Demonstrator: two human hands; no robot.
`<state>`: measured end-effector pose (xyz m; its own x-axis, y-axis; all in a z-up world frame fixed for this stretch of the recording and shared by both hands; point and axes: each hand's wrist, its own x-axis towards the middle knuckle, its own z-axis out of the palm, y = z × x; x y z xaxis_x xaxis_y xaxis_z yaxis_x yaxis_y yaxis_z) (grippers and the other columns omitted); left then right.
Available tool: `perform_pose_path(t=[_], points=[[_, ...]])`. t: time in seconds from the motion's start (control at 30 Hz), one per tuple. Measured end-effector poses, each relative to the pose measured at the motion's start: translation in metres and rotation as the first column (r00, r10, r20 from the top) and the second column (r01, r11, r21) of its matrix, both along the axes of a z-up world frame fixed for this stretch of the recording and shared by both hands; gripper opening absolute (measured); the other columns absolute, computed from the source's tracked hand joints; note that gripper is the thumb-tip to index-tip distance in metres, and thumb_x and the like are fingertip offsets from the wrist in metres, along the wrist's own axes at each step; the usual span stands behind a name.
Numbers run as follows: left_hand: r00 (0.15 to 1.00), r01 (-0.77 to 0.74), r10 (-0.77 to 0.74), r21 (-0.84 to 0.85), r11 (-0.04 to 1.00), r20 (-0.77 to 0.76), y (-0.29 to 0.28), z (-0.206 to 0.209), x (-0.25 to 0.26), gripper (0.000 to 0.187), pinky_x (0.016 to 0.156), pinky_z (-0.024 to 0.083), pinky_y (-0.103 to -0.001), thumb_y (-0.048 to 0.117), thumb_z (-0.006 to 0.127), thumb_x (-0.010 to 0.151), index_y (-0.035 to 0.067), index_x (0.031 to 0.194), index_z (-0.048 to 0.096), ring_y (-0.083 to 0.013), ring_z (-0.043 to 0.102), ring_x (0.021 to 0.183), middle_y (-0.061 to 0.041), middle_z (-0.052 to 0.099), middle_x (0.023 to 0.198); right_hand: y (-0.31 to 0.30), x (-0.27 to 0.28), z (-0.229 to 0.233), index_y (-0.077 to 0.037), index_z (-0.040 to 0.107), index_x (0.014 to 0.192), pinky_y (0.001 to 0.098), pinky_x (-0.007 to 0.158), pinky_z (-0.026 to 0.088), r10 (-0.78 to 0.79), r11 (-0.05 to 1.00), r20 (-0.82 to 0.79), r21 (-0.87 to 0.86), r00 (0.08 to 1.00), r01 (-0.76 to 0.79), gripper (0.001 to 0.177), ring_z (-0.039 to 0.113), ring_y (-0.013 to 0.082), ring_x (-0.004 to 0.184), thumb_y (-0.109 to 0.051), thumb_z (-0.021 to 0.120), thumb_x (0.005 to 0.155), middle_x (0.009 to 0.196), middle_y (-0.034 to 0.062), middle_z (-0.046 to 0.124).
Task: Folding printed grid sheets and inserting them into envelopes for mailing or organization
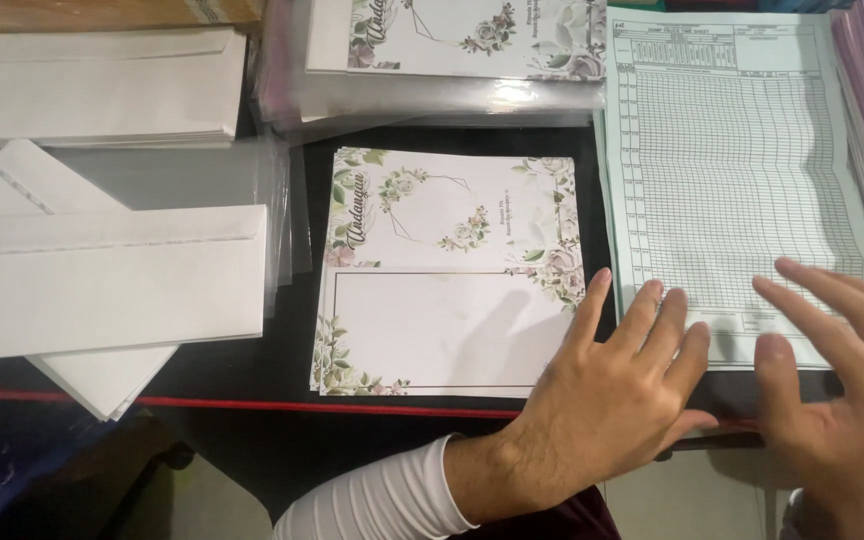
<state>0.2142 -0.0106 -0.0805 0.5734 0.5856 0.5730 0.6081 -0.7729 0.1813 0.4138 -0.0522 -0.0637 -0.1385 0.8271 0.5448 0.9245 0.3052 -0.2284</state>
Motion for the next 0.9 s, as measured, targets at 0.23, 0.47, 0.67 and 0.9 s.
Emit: perform_pose_path(t=[0.23,0.47,0.67,0.9], points=[[1.0,0.011,-0.011,0.007,1.0,-0.027,-0.001,-0.006,0.002,0.057,0.12,0.045,-0.054,0.061,0.064,0.089,0.012,0.114,0.076,-0.0253,0.067,0.124,-0.013,0.074,0.127,0.05,-0.007,0.02,-0.008,0.065,0.141,0.0565,0.114,0.037,-0.083,0.907,0.081,-0.406,0.993,0.109,0.048,0.05,0.0411,0.141,-0.034,0.045,0.106,0.146,0.0239,0.061],[0.999,0.035,-0.035,0.0,0.999,-0.011,-0.001,-0.009,0.002,0.052,0.119,0.046,-0.055,0.057,0.069,0.089,0.013,0.115,0.077,-0.028,0.066,0.123,-0.013,0.073,0.125,0.095,0.001,0.022,-0.012,0.024,0.16,0.0523,0.122,0.007,-0.043,0.668,0.13,-0.734,0.991,0.125,0.07,0.002,0.0309,0.159,-0.05,0.031,0.101,0.17,0.0148,0.013],[1.0,0.024,-0.024,0.032,0.999,-0.001,-0.002,-0.015,0.001,0.052,0.118,0.048,-0.055,0.059,0.065,0.092,0.015,0.118,0.077,-0.0266,0.068,0.124,-0.014,0.075,0.128,0.143,0.005,0.021,-0.019,0.011,0.163,0.0533,0.123,-0.006,-0.049,0.621,0.164,-0.768,0.985,0.159,0.08,-0.008,0.0352,0.156,-0.063,0.018,0.097,0.172,0.0097,0.0],[0.999,0.035,-0.036,0.032,0.999,0.018,-0.001,-0.012,-0.004,0.051,0.119,0.048,-0.053,0.059,0.063,0.092,0.016,0.115,0.078,-0.0259,0.067,0.123,-0.012,0.074,0.128,0.183,-0.004,0.025,-0.016,0.015,0.163,0.0613,0.121,-0.002,-0.109,0.6,0.189,-0.771,0.976,0.216,0.086,-0.007,0.0468,0.155,-0.064,0.032,0.095,0.171,0.0198,0.002]])
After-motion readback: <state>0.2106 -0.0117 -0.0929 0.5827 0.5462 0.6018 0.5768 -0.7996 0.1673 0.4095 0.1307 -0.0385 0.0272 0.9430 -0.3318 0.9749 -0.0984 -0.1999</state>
